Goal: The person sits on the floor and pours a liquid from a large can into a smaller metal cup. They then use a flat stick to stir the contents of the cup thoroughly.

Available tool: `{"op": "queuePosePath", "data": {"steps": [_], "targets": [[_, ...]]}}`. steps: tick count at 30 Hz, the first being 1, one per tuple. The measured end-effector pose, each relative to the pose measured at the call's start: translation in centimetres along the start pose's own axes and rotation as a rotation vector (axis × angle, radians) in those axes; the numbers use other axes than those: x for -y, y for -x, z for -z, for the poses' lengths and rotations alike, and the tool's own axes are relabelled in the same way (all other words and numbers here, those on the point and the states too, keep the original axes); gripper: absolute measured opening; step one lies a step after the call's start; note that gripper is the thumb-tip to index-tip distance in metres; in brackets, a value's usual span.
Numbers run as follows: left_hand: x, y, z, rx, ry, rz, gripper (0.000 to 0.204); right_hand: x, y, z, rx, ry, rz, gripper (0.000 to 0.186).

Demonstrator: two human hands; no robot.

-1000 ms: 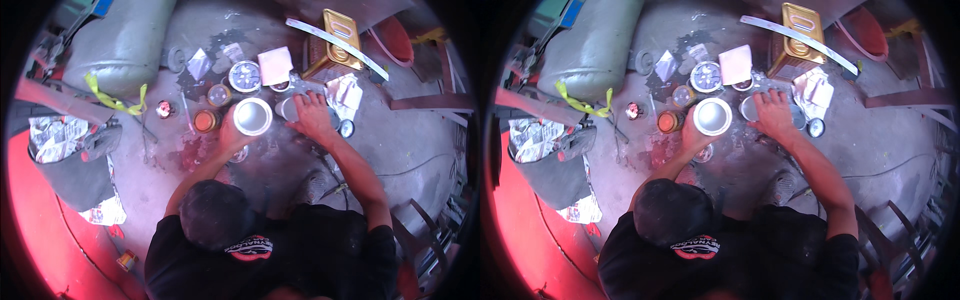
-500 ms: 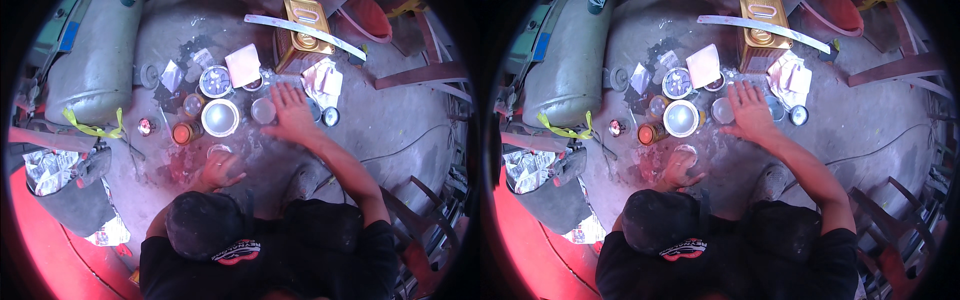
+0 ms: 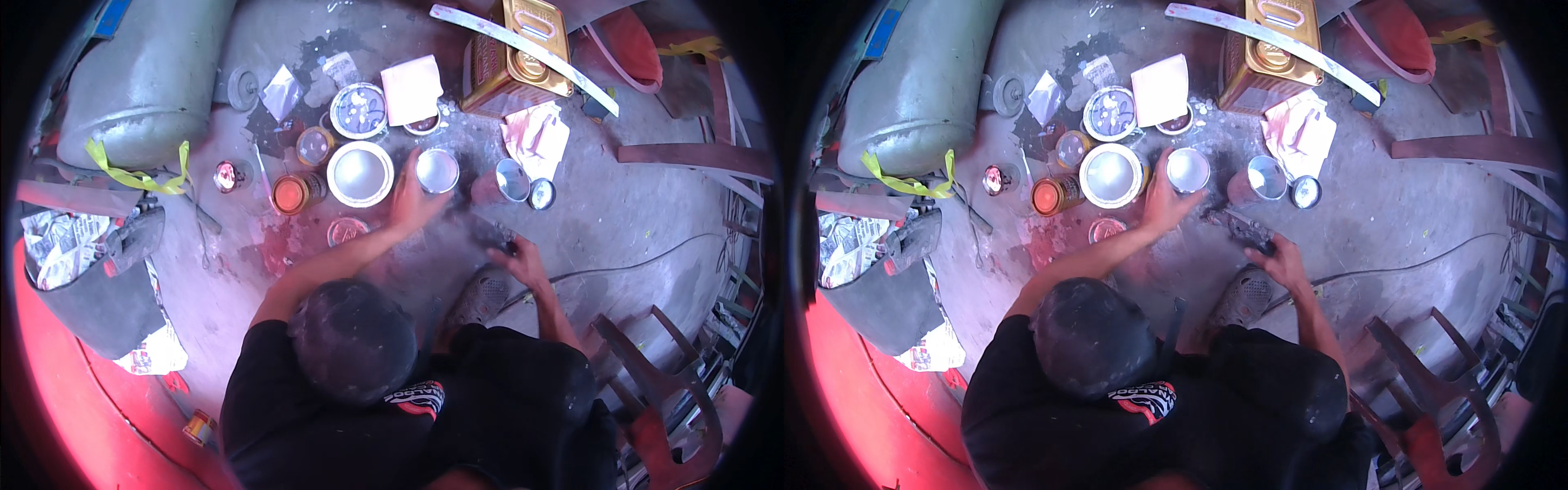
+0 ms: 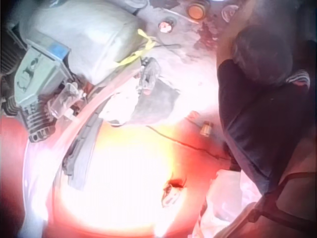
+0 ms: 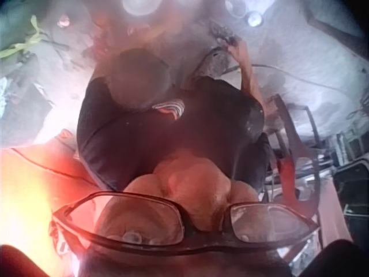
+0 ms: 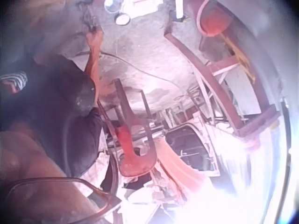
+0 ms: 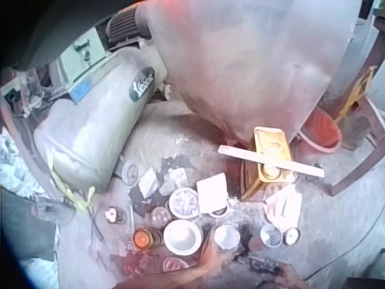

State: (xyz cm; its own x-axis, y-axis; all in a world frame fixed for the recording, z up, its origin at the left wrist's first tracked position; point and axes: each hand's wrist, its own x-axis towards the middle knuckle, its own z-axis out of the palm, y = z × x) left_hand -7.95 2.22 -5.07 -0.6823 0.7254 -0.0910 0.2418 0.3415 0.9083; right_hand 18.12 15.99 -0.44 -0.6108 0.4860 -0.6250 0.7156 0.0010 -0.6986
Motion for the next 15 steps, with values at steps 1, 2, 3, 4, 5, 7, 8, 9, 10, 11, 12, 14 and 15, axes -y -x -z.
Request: {"op": "queuePosePath", "data": {"steps": [1, 2, 3, 4, 5, 7, 8, 9, 10, 11, 12, 14, 15], "targets": [[0.4, -0.9, -0.1, 0.009, -0.029, -0.03, 0.096, 0.1, -0.9, -0.6, 0.016, -0.087, -0.068, 0.052], [0.6, -1.4, -0.1, 0.017, -0.057, -0.06, 0.092, 0.2, -1.3, -0.6, 0.041, -0.091, -0.08, 0.048], [0.8, -1.9, 0.0, 0.058, -0.066, -0.014, 0.09, 1.2, -1.6, -0.5, 0.059, -0.103, -0.09, 0.044], [1.0, -2.3, 0.1, 0.098, -0.076, 0.033, 0.087, 1.8, -1.9, -0.5, 0.077, -0.114, -0.099, 0.04], [1.2, -2.5, 0.3, 0.138, -0.086, 0.08, 0.085, 2.2, -2.1, -0.9, 0.089, -0.1, -0.08, 0.04], [0.0, -2.6, 0.9, 0.136, -0.022, 0.039, 0.082, 2.4, -2.3, -1.2, 0.108, -0.072, -0.048, 0.039], [-0.6, -2.5, 1.1, 0.135, 0.009, 0.019, 0.081, 2.2, -2.3, -1.0, 0.107, -0.052, -0.026, 0.041], [-1.4, -2.1, 1.4, 0.123, 0.02, 0.018, 0.078, 2.0, -2.3, -1.1, 0.111, -0.035, -0.002, 0.043], [-2.1, -1.7, 1.7, 0.112, 0.031, 0.015, 0.075, 2.0, -2.4, -1.2, 0.112, -0.019, 0.022, 0.046], [-2.7, -1.4, 1.9, 0.103, 0.042, 0.011, 0.072, 2.1, -2.1, -1.3, 0.068, 0.0, 0.082, 0.046], [-3.2, -1.0, 2.3, 0.15, 0.029, 0.024, 0.073, 2.5, -1.0, -1.3, 0.018, 0.02, 0.135, 0.045], [-3.7, -0.6, 3.1, 0.229, 0.006, 0.053, 0.073, 3.4, 0.5, -0.9, -0.073, 0.086, 0.207, 0.044], [-3.8, -0.4, 3.5, 0.26, -0.023, 0.057, 0.074, 3.9, 1.1, -0.8, -0.112, 0.129, 0.225, 0.044]]}}
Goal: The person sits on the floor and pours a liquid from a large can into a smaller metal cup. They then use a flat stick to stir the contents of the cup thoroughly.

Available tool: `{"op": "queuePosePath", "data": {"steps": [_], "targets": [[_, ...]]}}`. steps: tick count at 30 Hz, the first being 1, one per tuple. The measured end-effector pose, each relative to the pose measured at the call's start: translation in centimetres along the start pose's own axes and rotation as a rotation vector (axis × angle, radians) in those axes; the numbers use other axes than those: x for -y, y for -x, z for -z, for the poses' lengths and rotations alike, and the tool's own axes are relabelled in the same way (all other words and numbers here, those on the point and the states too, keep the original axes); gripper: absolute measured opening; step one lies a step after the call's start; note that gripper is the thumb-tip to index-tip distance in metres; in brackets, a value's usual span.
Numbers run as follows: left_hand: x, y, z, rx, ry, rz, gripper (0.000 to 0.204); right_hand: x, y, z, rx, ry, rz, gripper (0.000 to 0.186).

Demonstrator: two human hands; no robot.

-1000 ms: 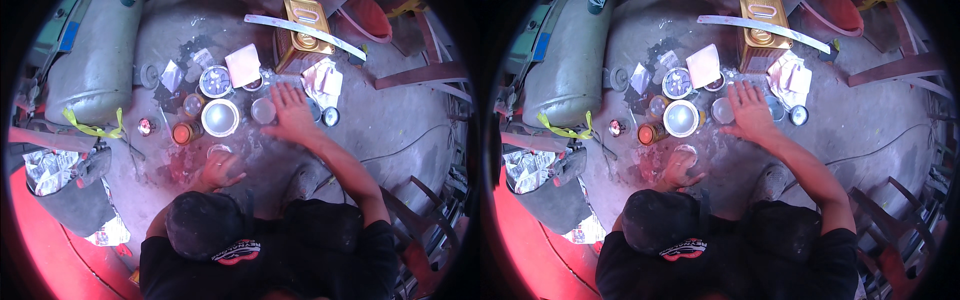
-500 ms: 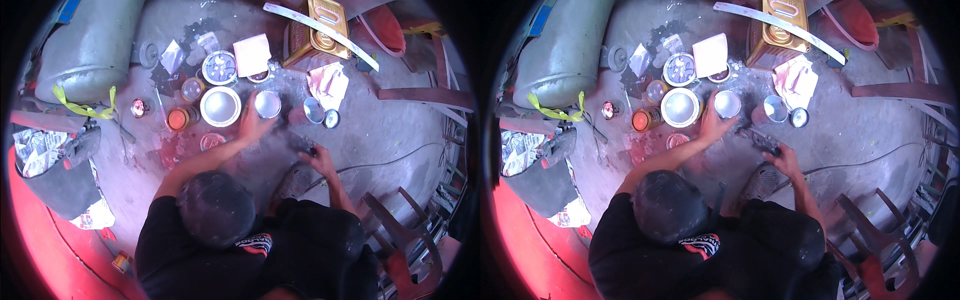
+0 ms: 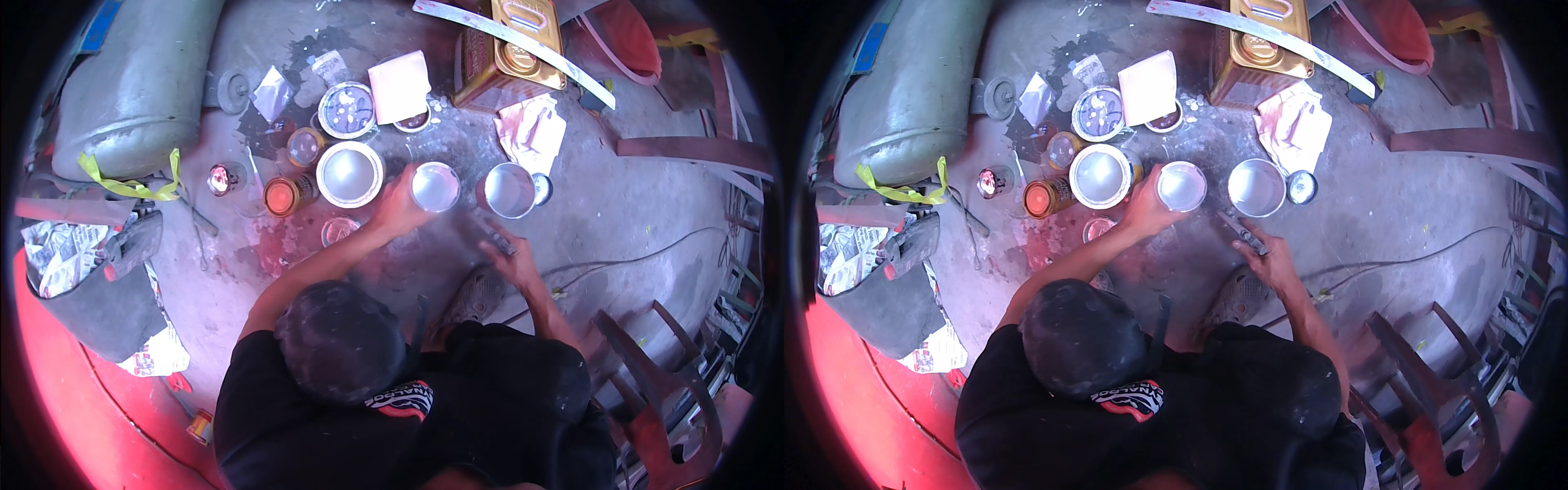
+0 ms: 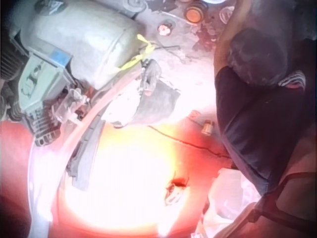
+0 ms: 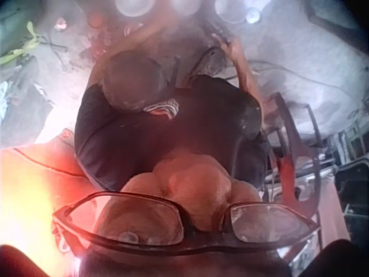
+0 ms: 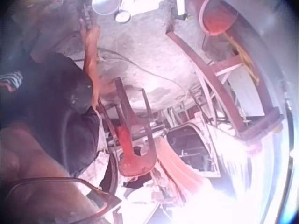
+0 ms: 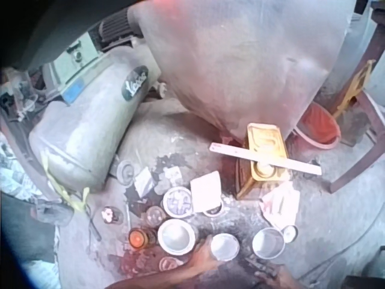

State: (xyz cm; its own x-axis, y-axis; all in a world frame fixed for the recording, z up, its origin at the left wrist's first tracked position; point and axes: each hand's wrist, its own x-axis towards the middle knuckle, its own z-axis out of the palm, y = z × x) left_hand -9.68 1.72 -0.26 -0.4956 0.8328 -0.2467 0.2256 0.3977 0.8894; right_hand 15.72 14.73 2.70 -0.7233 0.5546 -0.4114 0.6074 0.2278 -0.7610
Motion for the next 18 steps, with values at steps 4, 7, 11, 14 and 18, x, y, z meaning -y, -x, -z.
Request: {"op": "queuePosePath", "data": {"steps": [4, 7, 11, 14, 18], "targets": [[-0.3, 0.8, 0.3, 0.092, -0.048, -0.06, 0.077, 2.8, 1.6, 2.6, -0.003, 0.361, -0.016, 0.042], [-0.2, 1.0, -0.3, 0.104, -0.037, -0.141, 0.076, 4.8, 2.7, 4.2, -0.05, 0.599, 0.01, 0.039], [-0.9, 1.5, -0.3, 0.146, -0.066, -0.157, 0.075, 6.1, 3.6, 5.5, -0.005, 0.79, 0.064, 0.064], [-1.3, 1.8, 0.2, 0.147, -0.051, -0.225, 0.077, 6.9, 3.9, 5.8, -0.027, 0.811, 0.154, 0.069], [-1.3, 2.3, 1.2, 0.102, -0.051, -0.257, 0.075, 7.2, 3.8, 5.9, -0.052, 0.852, 0.154, 0.067]]}}
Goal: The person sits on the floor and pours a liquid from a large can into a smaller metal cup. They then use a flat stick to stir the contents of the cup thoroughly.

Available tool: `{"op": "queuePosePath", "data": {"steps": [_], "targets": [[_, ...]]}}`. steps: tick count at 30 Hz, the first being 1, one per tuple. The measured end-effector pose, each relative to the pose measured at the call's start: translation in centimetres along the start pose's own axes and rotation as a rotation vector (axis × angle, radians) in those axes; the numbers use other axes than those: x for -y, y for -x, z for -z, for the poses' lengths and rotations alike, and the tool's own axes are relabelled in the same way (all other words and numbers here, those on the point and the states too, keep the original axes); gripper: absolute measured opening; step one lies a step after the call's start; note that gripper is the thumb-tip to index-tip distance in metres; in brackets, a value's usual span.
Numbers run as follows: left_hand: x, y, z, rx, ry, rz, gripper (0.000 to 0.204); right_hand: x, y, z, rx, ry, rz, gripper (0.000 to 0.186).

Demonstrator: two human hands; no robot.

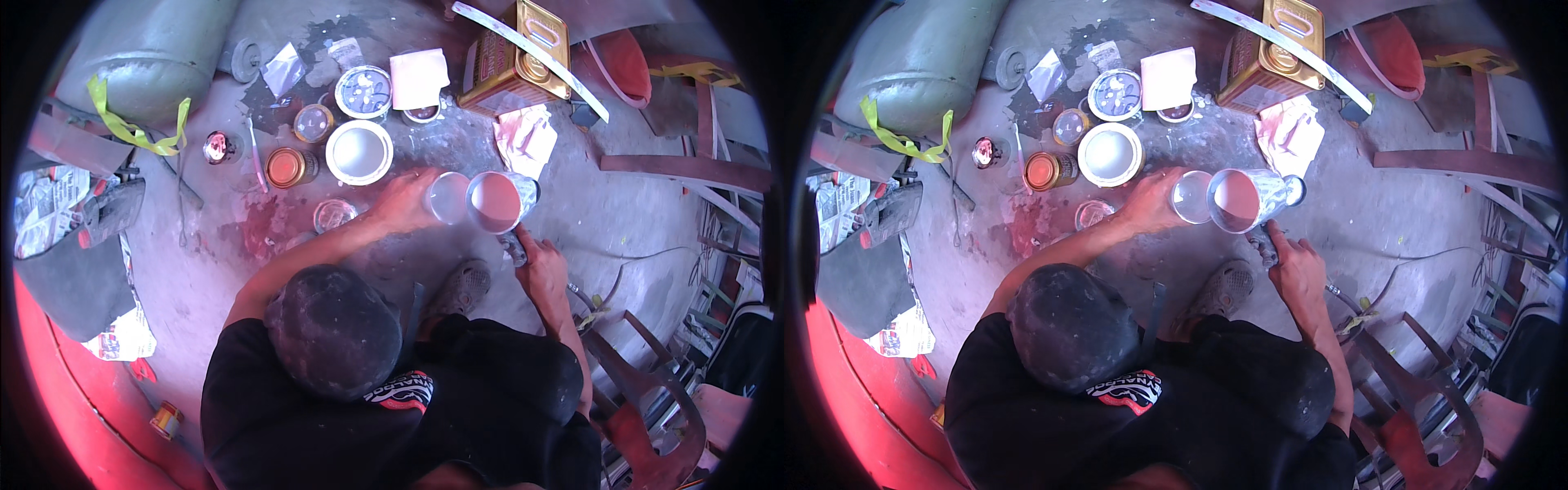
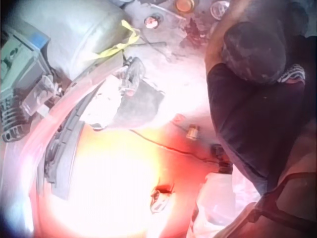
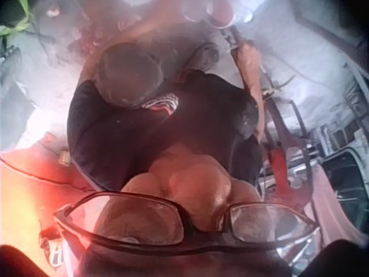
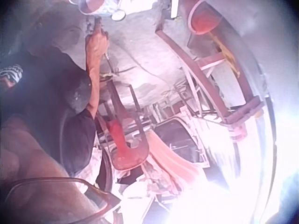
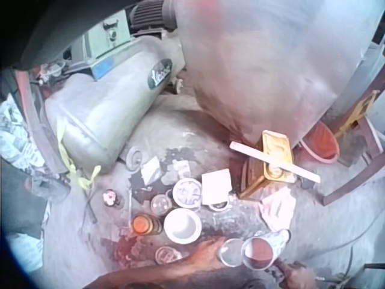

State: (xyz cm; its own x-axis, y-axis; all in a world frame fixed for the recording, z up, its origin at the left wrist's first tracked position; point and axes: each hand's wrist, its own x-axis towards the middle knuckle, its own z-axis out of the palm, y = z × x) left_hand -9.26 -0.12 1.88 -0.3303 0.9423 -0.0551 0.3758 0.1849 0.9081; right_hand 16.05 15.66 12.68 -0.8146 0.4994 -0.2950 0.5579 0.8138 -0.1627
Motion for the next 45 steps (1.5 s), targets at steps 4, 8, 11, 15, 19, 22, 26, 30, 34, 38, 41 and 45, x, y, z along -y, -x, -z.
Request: {"op": "queuePosePath", "data": {"steps": [4, 8, 11, 15, 19, 22, 26, 30, 34, 38, 41, 45], "targets": [[0.0, 0.3, -0.2, -0.03, 0.019, -0.027, 0.071, 0.4, 0.1, 0.7, -0.008, 0.065, -0.041, 0.066], [-0.6, 0.3, 0.0, -0.004, 0.031, -0.01, 0.07, 0.7, 0.0, 1.3, -0.006, 0.118, -0.038, 0.066], [-1.4, 0.2, 0.4, 0.006, 0.042, -0.015, 0.071, 0.8, 0.2, 1.3, -0.048, 0.155, -0.021, 0.065], [-0.9, 0.2, 0.0, -0.013, 0.017, -0.048, 0.071, 0.8, 0.3, 1.4, -0.069, 0.217, -0.027, 0.066], [-1.1, 0.3, -0.1, -0.03, 0.026, -0.051, 0.072, 0.9, 0.2, 1.7, -0.068, 0.266, -0.032, 0.066], [-0.7, 0.3, -0.5, -0.049, 0.014, -0.06, 0.071, 0.7, 0.3, 1.5, -0.043, 0.327, -0.031, 0.067], [-0.8, 0.1, -0.5, -0.057, 0.019, -0.067, 0.071, 0.6, 0.2, 1.5, -0.072, 0.341, -0.027, 0.067], [-0.7, 0.1, -0.6, -0.058, 0.017, -0.097, 0.073, 0.6, 0.2, 1.6, -0.106, 0.347, -0.022, 0.066], [-0.4, -0.2, -0.9, -0.049, 0.02, -0.119, 0.076, 0.4, 0.4, 2.0, -0.097, 0.386, -0.034, 0.066], [-0.7, 0.3, -0.1, -0.049, 0.04, -0.057, 0.068, 0.7, -0.5, 2.2, -0.055, 0.426, -0.018, 0.069], [-0.9, 0.2, -0.2, -0.058, 0.054, -0.056, 0.066, 0.8, -0.5, 2.6, -0.048, 0.43, -0.026, 0.07], [-1.0, -0.3, -0.7, -0.063, 0.078, -0.095, 0.068, 1.0, 0.1, 3.3, -0.045, 0.434, -0.052, 0.07]]}}
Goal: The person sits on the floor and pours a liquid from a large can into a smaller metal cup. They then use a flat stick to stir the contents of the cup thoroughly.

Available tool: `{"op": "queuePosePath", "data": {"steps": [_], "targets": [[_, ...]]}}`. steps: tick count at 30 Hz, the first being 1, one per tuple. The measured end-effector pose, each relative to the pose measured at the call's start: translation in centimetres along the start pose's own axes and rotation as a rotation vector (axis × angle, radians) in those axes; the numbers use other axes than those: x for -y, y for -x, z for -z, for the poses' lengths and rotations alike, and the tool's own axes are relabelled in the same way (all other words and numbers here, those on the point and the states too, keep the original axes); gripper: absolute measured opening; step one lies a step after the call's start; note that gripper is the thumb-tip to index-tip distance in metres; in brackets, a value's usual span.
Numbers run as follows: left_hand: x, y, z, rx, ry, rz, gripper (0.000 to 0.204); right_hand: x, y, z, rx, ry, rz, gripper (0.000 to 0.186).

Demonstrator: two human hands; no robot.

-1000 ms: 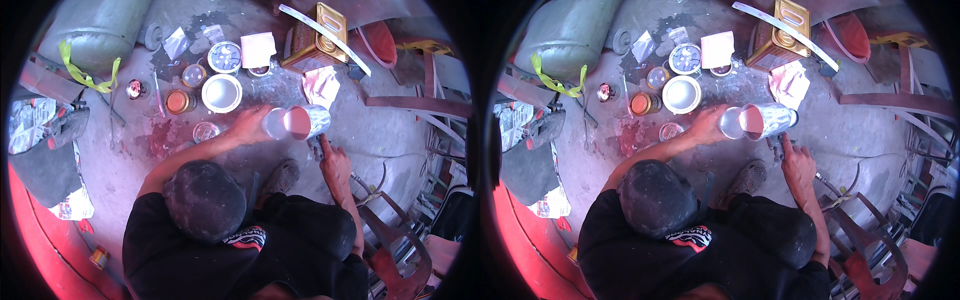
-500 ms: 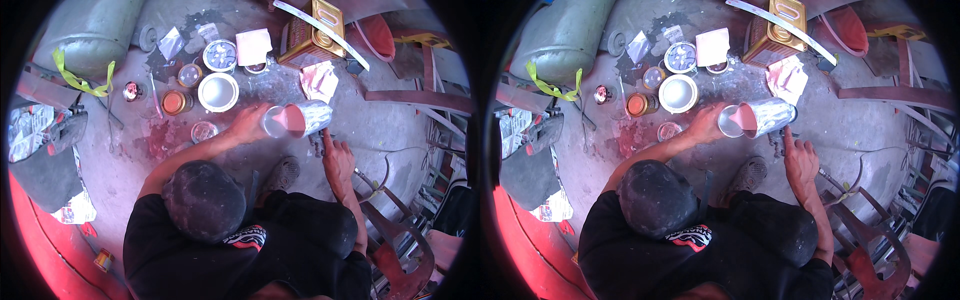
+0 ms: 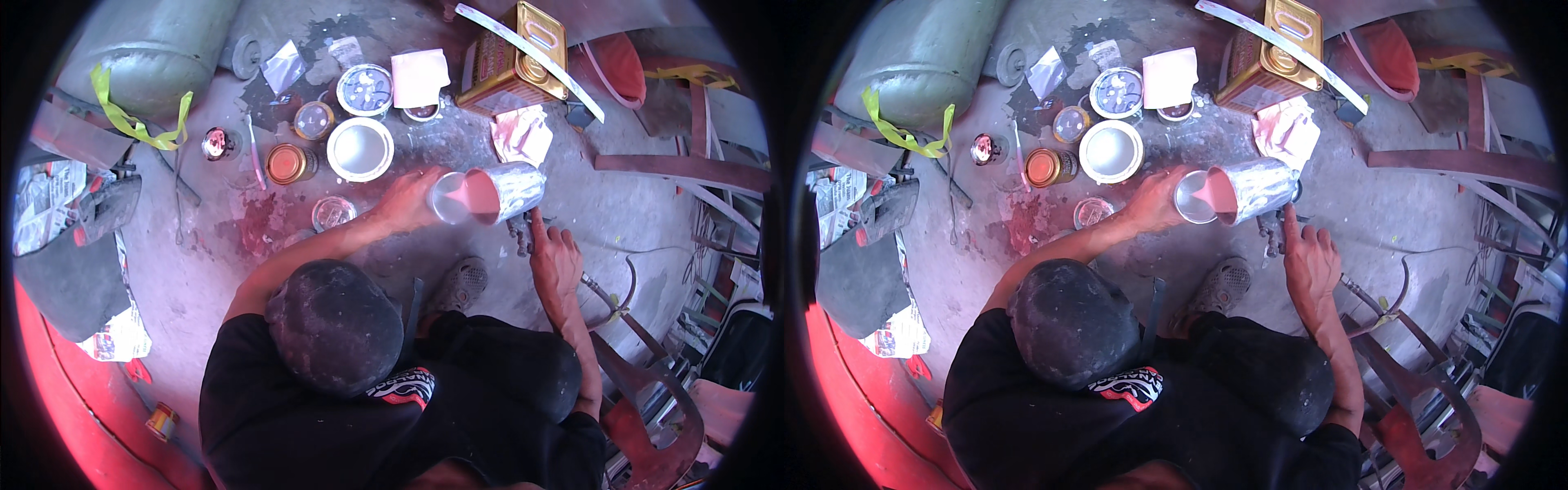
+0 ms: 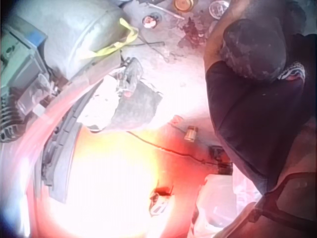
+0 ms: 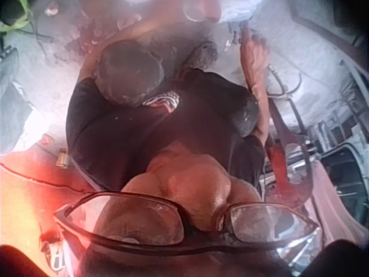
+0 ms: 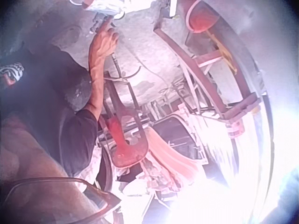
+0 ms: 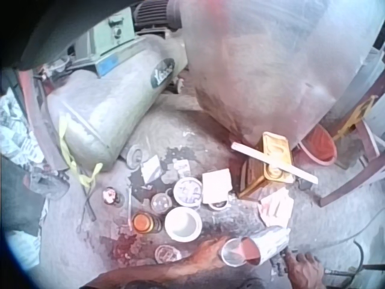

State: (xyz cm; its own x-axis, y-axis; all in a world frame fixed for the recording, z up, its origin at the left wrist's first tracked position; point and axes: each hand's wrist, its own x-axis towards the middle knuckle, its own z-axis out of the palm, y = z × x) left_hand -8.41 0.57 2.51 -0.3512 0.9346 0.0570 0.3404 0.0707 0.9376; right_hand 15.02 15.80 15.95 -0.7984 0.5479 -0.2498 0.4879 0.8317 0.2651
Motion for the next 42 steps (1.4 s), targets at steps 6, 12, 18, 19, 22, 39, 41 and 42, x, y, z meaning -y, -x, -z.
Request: {"op": "queuePosePath", "data": {"steps": [6, 12, 18, 19, 22, 39, 41, 42], "targets": [[0.6, 0.3, 0.2, -0.007, -0.052, 0.007, 0.07, 0.1, -0.4, -0.5, -0.044, -0.029, 0.027, 0.066], [0.6, 0.1, 0.0, 0.027, -0.02, 0.031, 0.071, 0.3, -0.1, -0.4, 0.014, -0.172, 0.01, 0.065], [1.0, 0.3, 0.9, 0.018, -0.046, 0.007, 0.075, 1.6, -1.7, -1.4, 0.11, -0.588, -0.033, 0.047], [1.3, 0.5, 1.0, 0.039, -0.063, 0.041, 0.076, 1.7, -2.2, -1.9, 0.124, -0.679, -0.047, 0.046], [0.0, 0.2, 2.4, 0.111, -0.082, 0.115, 0.081, 1.3, -3.8, -7.2, 0.096, -1.093, 0.005, 0.044], [-8.2, -6.0, 9.7, 0.056, -0.155, 0.074, 0.081, -0.5, -7.3, -15.4, 0.406, -1.192, -0.041, 0.047], [-8.0, -5.3, 9.5, 0.033, -0.109, 0.137, 0.082, -3.2, -7.1, -12.5, 0.361, -0.85, 0.099, 0.052], [-7.6, -4.9, 9.4, 0.04, -0.056, 0.164, 0.083, -5.1, -7.2, -9.8, 0.312, -0.675, 0.123, 0.054]]}}
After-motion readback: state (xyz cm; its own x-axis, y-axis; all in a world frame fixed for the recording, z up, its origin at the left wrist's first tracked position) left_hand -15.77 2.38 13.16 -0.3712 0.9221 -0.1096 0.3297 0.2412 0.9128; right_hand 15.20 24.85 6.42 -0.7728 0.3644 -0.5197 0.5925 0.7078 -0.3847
